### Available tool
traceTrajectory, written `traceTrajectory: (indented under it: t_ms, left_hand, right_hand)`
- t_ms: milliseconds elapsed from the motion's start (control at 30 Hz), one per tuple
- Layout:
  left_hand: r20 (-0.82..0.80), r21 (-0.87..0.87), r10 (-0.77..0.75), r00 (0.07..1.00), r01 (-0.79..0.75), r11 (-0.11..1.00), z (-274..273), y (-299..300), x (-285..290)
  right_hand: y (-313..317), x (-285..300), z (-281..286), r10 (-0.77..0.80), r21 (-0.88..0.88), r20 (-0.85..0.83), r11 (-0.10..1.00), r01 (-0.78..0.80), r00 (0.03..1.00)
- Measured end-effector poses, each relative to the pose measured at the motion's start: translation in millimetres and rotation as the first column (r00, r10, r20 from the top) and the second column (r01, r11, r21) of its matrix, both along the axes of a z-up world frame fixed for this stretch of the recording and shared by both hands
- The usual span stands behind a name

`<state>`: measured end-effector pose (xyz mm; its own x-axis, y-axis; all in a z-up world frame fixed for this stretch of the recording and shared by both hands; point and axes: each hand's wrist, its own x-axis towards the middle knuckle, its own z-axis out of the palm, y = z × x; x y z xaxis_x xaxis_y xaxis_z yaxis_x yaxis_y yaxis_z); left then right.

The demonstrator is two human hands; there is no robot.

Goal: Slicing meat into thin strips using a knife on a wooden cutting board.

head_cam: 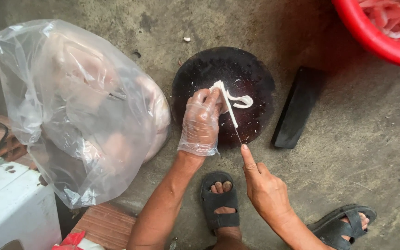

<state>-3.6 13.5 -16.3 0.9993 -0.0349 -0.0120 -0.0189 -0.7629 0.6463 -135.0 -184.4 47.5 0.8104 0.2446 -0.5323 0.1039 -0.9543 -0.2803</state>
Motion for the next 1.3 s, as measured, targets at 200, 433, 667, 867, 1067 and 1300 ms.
traceTrajectory:
  t_ms: [200, 433, 667, 867, 1067, 1300]
  left_hand:
    - [-0.068, 0.039, -0.062, 0.996, 0.065, 0.997, 9.7, 4.0, 10.9]
    - [-0.105, 0.076, 0.004, 0.994, 0.004, 0.997, -15.6, 3.1, -0.8]
    - [-0.056, -0.139, 0.112, 0.992, -0.119, 0.983, -8.2, 2.3, -4.9]
    - [0.033, -0.213, 0.12, 0.992, -0.11, 0.971, -8.4, 3.3, -13.1]
    - [0.054, -0.212, 0.077, 0.996, -0.064, 0.975, -0.7, 4.5, -7.4]
    - [0.056, -0.197, 0.071, 0.996, -0.058, 0.979, 0.7, 3.0, -4.7]
  right_hand:
    - [-0.8, 17.3, -4.8, -0.018, 0.125, -0.045, 0.992, 0.023, 0.999]
    - [32.5, 63.7, -32.3, -0.11, 0.274, 0.229, 0.961, 0.044, 0.967]
    - [-7.1, -26.7, -9.9, -0.162, 0.149, -0.127, 0.972, 0.181, 0.979]
    - [-29.4, -38.5, 2.5, -0.342, 0.183, -0.164, 0.911, 0.369, 0.925]
    - [-7.1, -10.4, 6.5, -0.207, 0.193, -0.084, 0.956, 0.219, 0.975]
    - [6.2, -10.2, 3.8, -0.172, 0.116, -0.082, 0.977, 0.181, 0.982]
